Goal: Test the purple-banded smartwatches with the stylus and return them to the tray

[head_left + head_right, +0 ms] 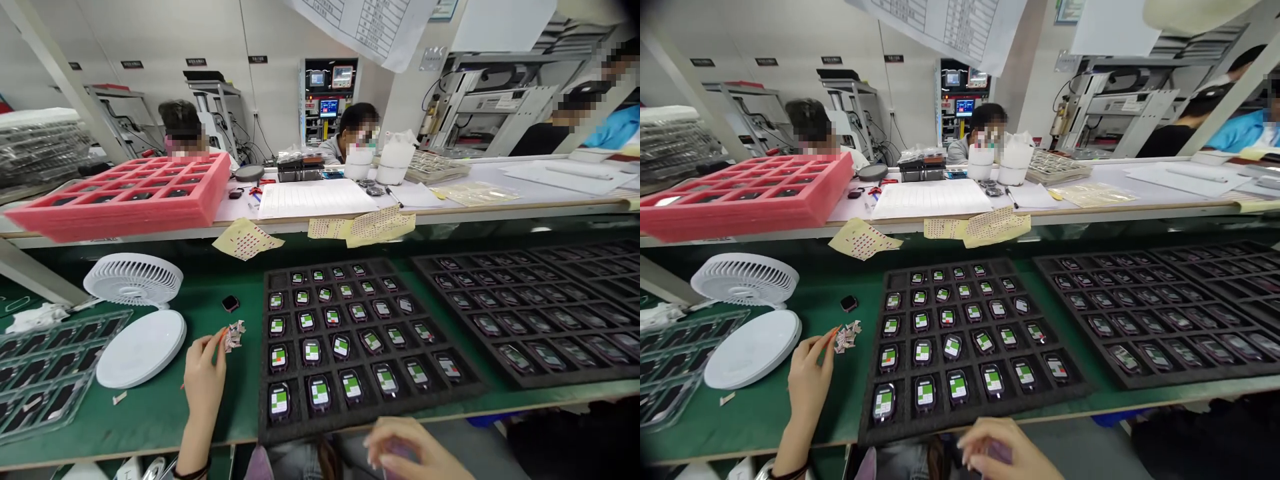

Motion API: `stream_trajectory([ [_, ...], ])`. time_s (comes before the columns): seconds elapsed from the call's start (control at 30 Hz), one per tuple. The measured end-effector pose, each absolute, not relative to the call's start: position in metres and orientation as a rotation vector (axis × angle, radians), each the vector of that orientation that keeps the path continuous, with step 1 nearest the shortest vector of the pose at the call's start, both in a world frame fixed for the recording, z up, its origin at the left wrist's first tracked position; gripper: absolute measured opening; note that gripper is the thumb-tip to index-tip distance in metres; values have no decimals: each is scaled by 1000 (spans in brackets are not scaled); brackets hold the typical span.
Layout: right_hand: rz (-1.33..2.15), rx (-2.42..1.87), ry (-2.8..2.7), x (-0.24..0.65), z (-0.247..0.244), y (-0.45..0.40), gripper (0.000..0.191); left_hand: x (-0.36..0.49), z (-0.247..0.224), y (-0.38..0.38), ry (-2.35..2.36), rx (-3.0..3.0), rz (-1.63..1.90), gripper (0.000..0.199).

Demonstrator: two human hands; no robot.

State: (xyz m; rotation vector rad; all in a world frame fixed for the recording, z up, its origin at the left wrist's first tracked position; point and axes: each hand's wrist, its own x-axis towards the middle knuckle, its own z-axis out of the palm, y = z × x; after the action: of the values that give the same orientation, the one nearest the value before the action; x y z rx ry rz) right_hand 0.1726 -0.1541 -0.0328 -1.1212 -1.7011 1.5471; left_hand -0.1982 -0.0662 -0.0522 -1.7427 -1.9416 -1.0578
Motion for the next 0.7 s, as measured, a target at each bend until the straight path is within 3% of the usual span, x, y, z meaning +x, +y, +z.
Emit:
stream_trajectory([
  [0.13,1531,-1182,-1559,133,-38,-145,38,-154,-9,-90,-1464,-1996,-1157,21],
  [0.27,1470,-1052,-1639,112,-27,-138,64,-103,14,-117,-923,-2534,-1204,31],
  [0.4,1173,-849,-1869,99,-21,-130,37,-68,13,-125,-628,-2884,-1125,29],
  [0.57,706,-1009,-1816,117,-24,-107,20,-69,2,-106,-848,-2916,-1134,33],
  [0.7,162,-1413,-1640,190,-31,-78,15,-101,-19,-78,-1766,-2534,-1144,42],
])
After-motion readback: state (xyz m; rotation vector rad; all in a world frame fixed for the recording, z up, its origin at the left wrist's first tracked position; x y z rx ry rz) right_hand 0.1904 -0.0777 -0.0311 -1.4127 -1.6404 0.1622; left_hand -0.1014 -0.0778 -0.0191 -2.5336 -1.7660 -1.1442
